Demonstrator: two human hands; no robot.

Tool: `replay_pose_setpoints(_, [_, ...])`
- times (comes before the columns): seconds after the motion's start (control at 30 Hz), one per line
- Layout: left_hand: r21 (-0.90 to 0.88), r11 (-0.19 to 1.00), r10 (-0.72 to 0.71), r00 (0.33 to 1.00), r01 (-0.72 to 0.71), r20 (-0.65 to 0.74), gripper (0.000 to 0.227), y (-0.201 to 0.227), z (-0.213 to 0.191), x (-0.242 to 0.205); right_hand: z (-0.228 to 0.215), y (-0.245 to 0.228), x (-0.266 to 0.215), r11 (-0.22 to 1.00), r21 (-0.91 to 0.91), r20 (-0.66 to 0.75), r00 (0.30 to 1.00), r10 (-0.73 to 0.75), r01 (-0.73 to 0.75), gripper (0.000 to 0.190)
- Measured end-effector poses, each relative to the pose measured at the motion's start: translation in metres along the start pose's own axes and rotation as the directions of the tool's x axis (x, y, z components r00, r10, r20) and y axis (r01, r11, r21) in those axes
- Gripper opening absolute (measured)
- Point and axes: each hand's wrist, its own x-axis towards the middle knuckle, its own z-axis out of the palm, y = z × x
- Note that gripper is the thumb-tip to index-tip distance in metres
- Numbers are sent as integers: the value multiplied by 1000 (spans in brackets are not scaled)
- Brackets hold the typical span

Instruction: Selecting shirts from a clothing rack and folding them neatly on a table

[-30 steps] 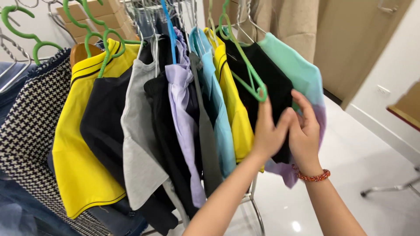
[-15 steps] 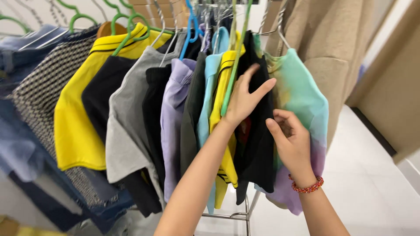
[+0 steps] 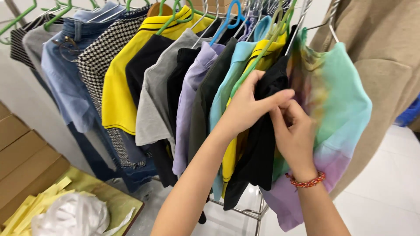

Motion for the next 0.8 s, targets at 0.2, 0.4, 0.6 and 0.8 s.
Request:
replay_pose_setpoints(0.2, [-218, 976, 16, 994, 7, 107, 39, -14, -12, 7, -1, 8, 11, 998, -6, 73, 995, -63, 63, 18])
replay_pose_setpoints(0.4, [-157, 987, 64, 989, -43, 134, 30, -36, -10, 15, 2, 28, 39, 976, 107, -89, 980, -180, 189, 16])
replay_pose_setpoints(0.6, [468, 803, 379, 922, -368, 76, 32, -34, 13, -10, 8, 32, 84, 965, 143, 65, 971, -231, 220, 36])
replay_pose_setpoints(0.8, [617, 680, 529, 847, -396, -39, 26, -65, 29, -24, 13, 48, 100, 966, 0, 37, 965, -258, 258, 36])
